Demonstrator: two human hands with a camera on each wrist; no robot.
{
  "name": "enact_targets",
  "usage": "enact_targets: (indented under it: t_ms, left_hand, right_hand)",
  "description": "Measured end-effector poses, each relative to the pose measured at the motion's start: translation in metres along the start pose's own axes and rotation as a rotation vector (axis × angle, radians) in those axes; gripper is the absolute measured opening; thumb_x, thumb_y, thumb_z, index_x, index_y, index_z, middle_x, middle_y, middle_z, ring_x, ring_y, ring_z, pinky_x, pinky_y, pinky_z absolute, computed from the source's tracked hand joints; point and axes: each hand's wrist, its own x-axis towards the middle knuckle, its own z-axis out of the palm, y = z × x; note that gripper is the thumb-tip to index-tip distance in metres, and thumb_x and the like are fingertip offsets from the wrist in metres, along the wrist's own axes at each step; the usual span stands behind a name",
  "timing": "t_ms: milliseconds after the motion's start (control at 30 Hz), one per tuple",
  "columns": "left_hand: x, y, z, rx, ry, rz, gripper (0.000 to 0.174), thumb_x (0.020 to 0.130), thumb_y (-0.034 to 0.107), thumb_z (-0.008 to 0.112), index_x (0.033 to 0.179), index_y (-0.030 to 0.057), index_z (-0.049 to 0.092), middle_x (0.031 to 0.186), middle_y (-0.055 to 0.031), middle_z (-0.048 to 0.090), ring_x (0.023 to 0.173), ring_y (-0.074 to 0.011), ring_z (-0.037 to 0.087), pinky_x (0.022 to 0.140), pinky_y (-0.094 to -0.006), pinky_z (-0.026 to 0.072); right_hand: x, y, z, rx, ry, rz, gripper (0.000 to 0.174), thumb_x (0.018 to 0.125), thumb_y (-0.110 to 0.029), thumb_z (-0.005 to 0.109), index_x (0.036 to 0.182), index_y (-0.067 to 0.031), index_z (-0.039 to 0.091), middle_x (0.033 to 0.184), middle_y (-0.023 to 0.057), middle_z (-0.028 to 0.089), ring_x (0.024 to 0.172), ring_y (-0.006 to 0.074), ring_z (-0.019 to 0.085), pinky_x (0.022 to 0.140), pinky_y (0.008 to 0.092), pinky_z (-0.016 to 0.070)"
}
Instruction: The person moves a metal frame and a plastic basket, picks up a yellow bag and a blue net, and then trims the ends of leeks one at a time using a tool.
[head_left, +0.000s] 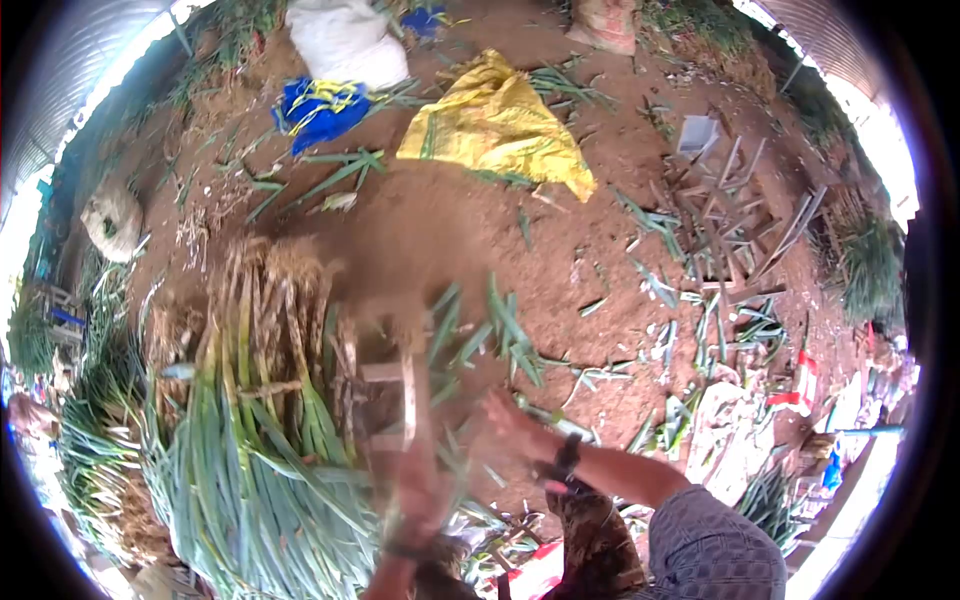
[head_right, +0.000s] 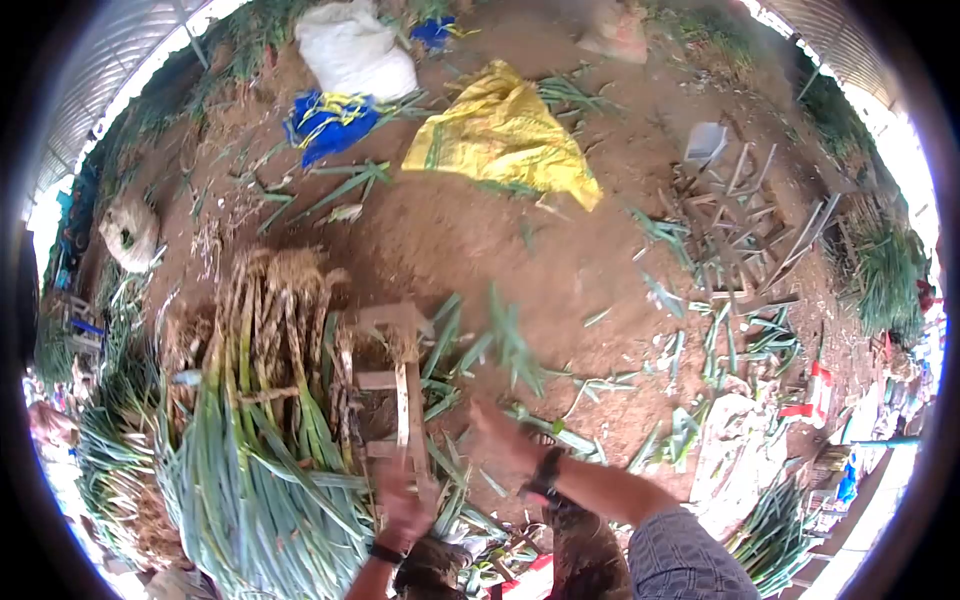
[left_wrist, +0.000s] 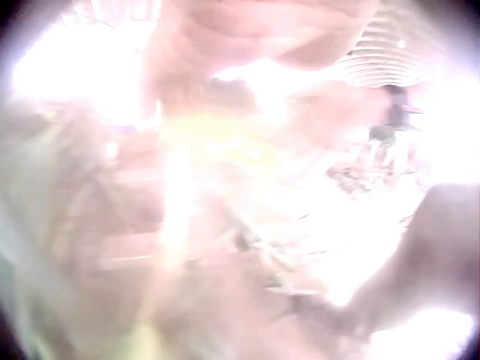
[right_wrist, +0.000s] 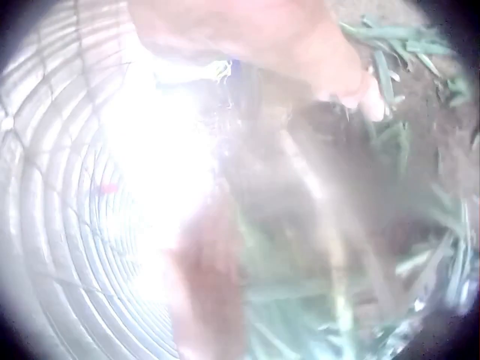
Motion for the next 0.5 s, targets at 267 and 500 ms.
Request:
enact_targets:
  t_ms: [267, 500]
  left_hand:
    - [0.065, 0.303, 0.004, -0.735, -0.176, -0.102, 0.076, 0.096, 0.054, 0.043, 0.148, 0.0009, 0.025, 0.146, -0.0214, 0.037, 0.134, -0.0350, 0.038, 0.109, -0.0491, 0.0297]
    - [0.201, 0.372, -0.068, -1.119, -0.461, -0.309, 0.077, 0.096, 0.060, 0.036, 0.148, 0.0036, 0.026, 0.145, -0.0186, 0.040, 0.129, -0.0330, 0.045, 0.106, -0.0478, 0.0360]
  right_hand:
    - [-0.199, -0.184, -0.007, 0.116, -0.216, 0.001, 0.059, 0.102, -0.053, 0.032, 0.138, -0.0062, 0.036, 0.140, 0.0145, 0.038, 0.128, 0.0286, 0.043, 0.104, 0.0419, 0.0418]
    - [-0.280, -0.391, -0.018, 0.021, -0.006, -0.763, 0.054, 0.093, -0.021, 0.056, 0.139, -0.0017, 0.037, 0.135, 0.0143, 0.045, 0.125, 0.0231, 0.044, 0.107, 0.0415, 0.0363]
